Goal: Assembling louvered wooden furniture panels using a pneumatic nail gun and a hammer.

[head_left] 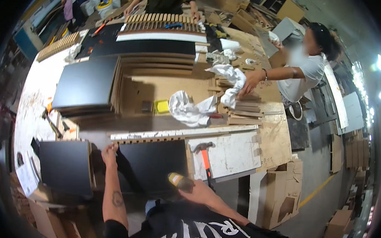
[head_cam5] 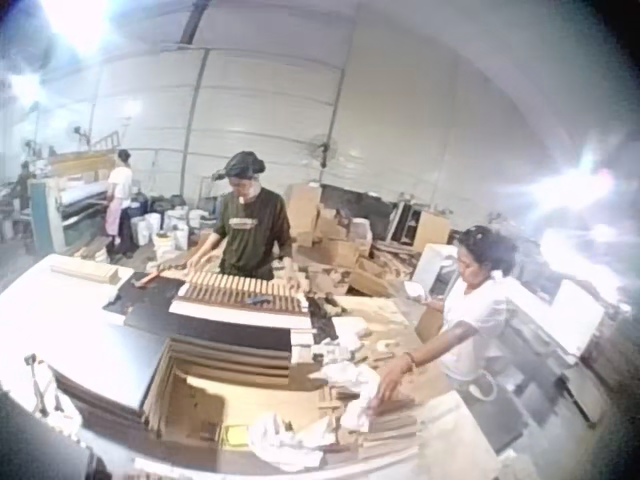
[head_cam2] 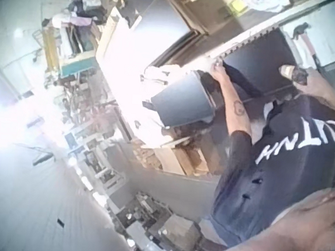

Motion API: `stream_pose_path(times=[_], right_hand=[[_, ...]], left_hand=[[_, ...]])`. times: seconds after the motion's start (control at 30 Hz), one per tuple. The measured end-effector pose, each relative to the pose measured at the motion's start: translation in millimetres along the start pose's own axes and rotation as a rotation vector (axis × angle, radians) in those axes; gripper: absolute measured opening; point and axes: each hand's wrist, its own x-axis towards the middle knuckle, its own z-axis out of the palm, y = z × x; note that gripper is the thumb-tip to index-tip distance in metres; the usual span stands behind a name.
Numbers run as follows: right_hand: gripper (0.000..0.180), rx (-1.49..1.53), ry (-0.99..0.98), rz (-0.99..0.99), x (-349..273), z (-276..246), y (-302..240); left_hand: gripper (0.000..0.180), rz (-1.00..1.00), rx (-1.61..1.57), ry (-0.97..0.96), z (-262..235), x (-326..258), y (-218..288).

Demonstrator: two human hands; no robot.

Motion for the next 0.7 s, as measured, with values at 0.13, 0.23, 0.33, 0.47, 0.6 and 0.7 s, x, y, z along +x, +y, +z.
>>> stream_pose_path(times=[0.13, 0.23, 0.33, 0.47, 0.6, 0.7], right_hand=[[0.038, 0.029, -0.078, -0.012, -20.2, -8.4, -2.2], [0.039, 0.063, 0.026, -0.048, -25.8, -9.0, 2.5], [0.039, 0.075, -0.011, -0.006, -25.0, 6.7, -13.5], [0.036, -0.063, 0.019, -0.126, -14.7, 32.0, -50.7], [0.036, -0.154, -0.164, -0.150, 2.8, 51.2, -123.6], [0.042, -0.077, -0.089, -0.361, -3.8, 63.6, -165.4]], left_hand=[[0.025, 0.115, 0.157, 0.064, -24.0, 7.9, -18.9], [0.036, 0.264, 0.442, 0.188, -10.4, -50.2, 1.6], [0.054, 0.502, 0.693, 0.384, -41.3, -133.1, -29.5], [0.055, 0.295, 0.665, 0.285, -49.9, -197.3, -39.5], [0.051, 0.182, 0.411, 0.284, -67.4, -191.4, -59.2], [0.040, 0.003, 0.193, 0.261, -76.6, -202.4, -37.1]])
